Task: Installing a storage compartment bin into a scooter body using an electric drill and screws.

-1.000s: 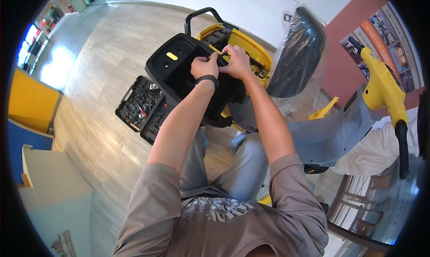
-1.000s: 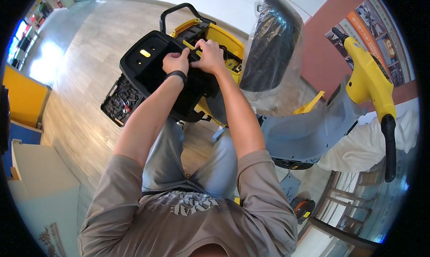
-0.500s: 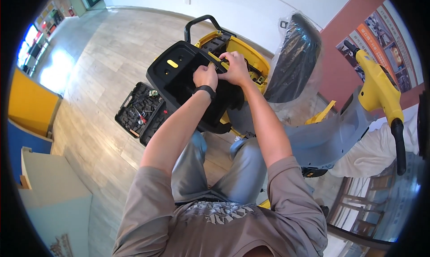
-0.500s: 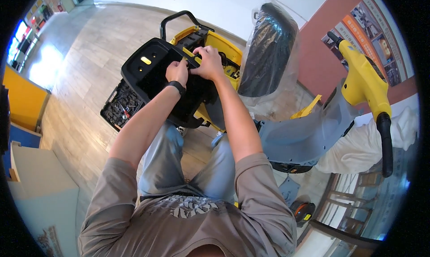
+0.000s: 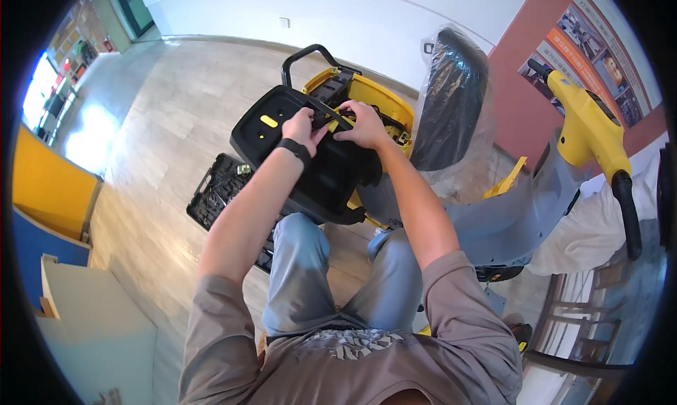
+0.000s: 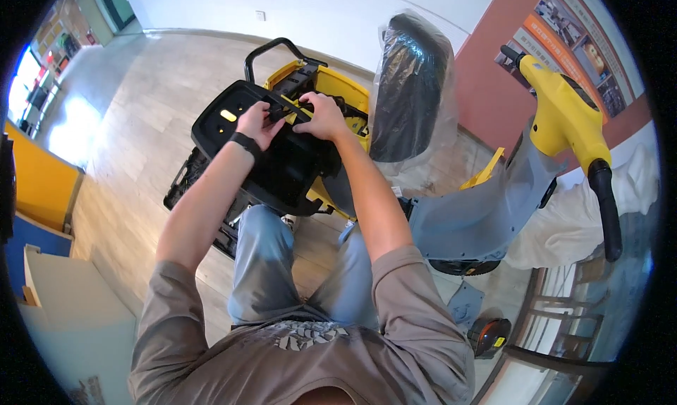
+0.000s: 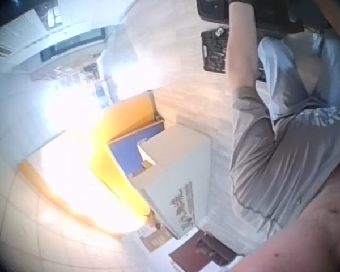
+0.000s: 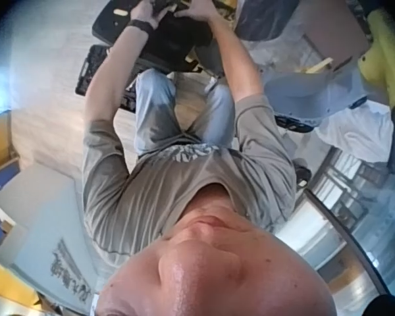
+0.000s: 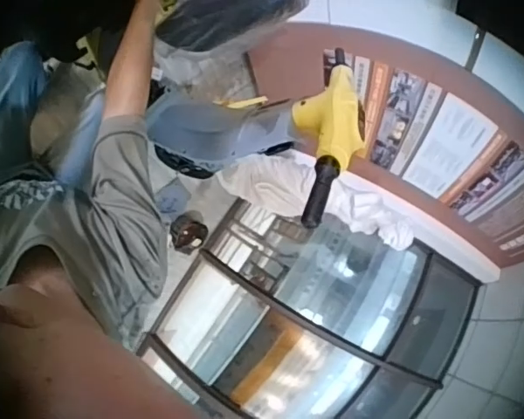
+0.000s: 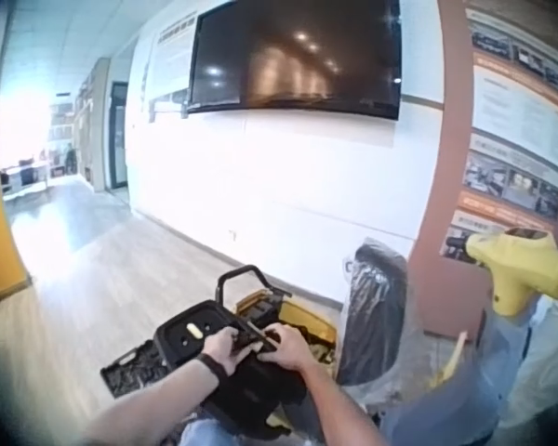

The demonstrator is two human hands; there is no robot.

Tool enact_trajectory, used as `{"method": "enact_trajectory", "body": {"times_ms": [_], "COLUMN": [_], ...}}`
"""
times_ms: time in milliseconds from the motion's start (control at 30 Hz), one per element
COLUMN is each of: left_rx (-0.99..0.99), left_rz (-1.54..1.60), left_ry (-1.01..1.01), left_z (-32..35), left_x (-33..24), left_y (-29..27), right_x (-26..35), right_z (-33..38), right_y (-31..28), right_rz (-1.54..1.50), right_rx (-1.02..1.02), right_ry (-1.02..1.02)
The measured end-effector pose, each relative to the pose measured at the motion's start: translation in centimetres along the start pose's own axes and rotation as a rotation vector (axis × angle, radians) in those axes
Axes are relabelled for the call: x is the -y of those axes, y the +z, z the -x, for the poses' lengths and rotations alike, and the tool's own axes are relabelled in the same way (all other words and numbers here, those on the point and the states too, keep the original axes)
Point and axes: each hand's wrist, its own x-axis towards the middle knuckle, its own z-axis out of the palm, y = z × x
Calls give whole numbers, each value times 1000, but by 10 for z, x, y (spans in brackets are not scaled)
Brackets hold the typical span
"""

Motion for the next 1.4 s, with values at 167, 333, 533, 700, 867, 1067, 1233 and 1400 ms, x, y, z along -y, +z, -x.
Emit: {"method": "enact_trajectory", "body": {"times_ms": [167, 333, 533, 700, 867, 1067, 1233, 1400], "left_rx": [109, 325, 570, 572, 659, 523, 540, 529], "left_rz": [-86, -393, -1487, -2131, -2068, -1960, -1958, -1947], "left_ry": [-141, -47, 872, 1165, 1484, 1686, 1708, 1746], "left_z": [8, 33, 95, 118, 119, 101, 100, 102], "left_x": [-19, -28, -29, -2, 17, 24, 24, 26], "left_y": [1, -32, -61, -93, -105, -114, -126, -120], "right_x": [-4, -4, 0, -1, 2, 14, 55, 70], "right_z": [0, 1, -3, 1, 8, 14, 22, 17], "right_y": [-2, -5, -8, -9, -5, 3, 29, 54], "right_rz": [30, -30, -14, 0, 92, 231, 722, 793], "right_rx": [-7, 46, 43, 30, -14, -109, -140, -131], "right_ry": [21, 101, 79, 57, -3, -87, -96, -85]}}
